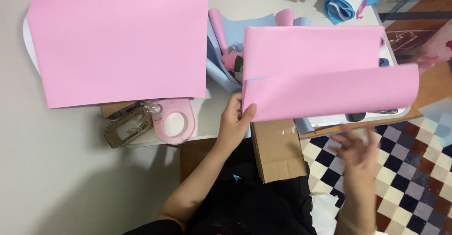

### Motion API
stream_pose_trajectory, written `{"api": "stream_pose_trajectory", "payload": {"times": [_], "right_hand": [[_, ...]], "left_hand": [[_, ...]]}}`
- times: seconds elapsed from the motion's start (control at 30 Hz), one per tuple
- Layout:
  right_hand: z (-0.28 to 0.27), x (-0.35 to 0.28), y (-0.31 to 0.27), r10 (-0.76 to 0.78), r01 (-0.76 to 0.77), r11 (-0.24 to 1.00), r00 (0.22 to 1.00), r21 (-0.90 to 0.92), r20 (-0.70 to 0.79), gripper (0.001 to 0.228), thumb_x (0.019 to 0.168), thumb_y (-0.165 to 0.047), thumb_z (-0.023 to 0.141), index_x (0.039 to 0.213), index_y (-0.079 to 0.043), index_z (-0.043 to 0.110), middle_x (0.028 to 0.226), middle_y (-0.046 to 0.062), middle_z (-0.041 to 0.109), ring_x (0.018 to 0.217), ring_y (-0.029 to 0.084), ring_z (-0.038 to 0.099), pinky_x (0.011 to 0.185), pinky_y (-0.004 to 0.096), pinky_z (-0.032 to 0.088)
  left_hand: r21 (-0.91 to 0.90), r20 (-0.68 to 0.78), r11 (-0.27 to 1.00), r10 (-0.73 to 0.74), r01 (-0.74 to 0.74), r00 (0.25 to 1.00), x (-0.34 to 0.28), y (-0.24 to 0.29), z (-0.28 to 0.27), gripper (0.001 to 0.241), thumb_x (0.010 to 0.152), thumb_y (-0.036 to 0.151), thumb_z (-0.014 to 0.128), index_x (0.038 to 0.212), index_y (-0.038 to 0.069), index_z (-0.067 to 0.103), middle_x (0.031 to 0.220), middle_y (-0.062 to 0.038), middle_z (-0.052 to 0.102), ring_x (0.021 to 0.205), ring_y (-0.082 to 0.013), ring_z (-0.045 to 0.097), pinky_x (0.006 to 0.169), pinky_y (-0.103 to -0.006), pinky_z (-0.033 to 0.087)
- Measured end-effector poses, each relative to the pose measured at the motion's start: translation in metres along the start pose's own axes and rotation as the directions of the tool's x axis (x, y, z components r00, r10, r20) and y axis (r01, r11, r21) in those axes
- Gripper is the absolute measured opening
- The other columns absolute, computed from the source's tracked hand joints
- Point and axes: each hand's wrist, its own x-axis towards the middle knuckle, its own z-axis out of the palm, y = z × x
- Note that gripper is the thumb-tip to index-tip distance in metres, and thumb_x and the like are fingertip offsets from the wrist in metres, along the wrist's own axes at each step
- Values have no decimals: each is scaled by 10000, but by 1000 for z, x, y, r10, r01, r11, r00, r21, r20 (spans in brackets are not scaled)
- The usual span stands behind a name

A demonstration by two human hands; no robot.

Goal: The person folds a sheet of pink paper and uses a utility knife to cut it into smaller pieces on a white table. They then fold another sheet of pink paper and wrap it around a cardboard base holding a bouquet of artificial flowers.

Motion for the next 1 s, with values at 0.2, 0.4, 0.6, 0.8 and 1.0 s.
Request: {"api": "stream_pose_trajectory", "payload": {"times": [0.2,0.4,0.6,0.8,1.0], "right_hand": [[-18,71,-31,-28,16,960,999,280,41,881,868,-716,527,1545,-210,281,1220,150,423,996,280,540,852,414,526],[-26,109,24,64,-56,977,997,206,-33,216,1095,-334,630,1147,-127,593,807,6,652,737,109,665,763,320,669],[-43,119,59,-26,-110,829,972,549,234,228,1092,-308,639,1201,-109,664,894,3,662,820,135,697,809,347,671],[-76,142,128,-244,5,780,923,626,297,183,1041,-146,659,1193,-77,735,1098,79,749,951,198,721,836,313,603],[-91,149,161,-359,68,755,876,652,324,221,1000,-38,625,1206,0,694,1295,160,691,1123,243,697,1014,399,601]], "left_hand": [[121,51,992,-26,19,998,0,22,-9,623,953,280,591,1476,186,265,1350,-129,625,954,-172,648,774,-263,496],[285,21,959,3,-9,1000,-9,18,-24,599,968,234,558,1520,200,328,1384,29,544,552,-116,316,565,-231,332],[42,-28,998,-54,55,998,-11,6,-34,485,904,396,665,1269,135,480,1285,-39,567,961,-133,571,701,-238,475],[82,40,992,89,-92,995,-5,-1,-45,185,885,274,724,947,102,694,1202,-64,577,789,-116,550,742,-225,473],[40,209,999,-26,18,978,-12,27,-55,185,820,67,785,938,209,787,1473,-96,533,1262,-196,617,1083,-325,519]]}}
